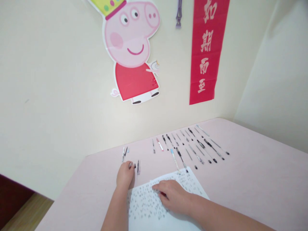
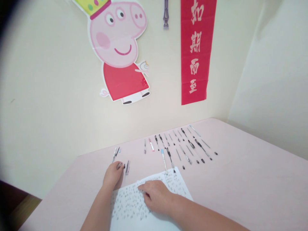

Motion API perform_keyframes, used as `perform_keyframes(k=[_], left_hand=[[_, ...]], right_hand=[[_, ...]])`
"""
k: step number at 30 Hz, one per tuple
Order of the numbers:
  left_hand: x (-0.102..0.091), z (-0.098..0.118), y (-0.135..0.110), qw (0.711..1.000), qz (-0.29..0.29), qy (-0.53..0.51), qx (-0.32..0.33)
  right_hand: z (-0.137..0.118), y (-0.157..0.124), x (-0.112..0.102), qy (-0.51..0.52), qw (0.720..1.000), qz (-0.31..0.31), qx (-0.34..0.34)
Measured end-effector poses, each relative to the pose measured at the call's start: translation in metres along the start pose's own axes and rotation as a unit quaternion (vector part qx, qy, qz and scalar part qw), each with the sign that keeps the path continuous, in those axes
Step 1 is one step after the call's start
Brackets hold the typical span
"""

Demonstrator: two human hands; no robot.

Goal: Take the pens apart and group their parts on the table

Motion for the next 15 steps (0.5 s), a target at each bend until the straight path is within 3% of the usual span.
perform_keyframes(k=[7,15], left_hand=[[0.0014,0.0019,-0.0009,1.0,0.03,-0.004,0.009],[0.0018,0.0059,-0.0019,1.0,0.011,0.003,0.005]], right_hand=[[-0.0005,-0.0002,-0.0009,0.01,1.0,0.001,0.002],[0.0003,0.0001,0.0006,0.011,1.0,0.002,-0.005]])
Point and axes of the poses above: each hand's wrist, its own y-axis towards the middle knuckle, its own x-axis out of the palm, z = x × y, the point moved 1 cm from there along y, towards the middle knuckle, and after that the axes turned 14 degrees about x, right-handed, at the moved point
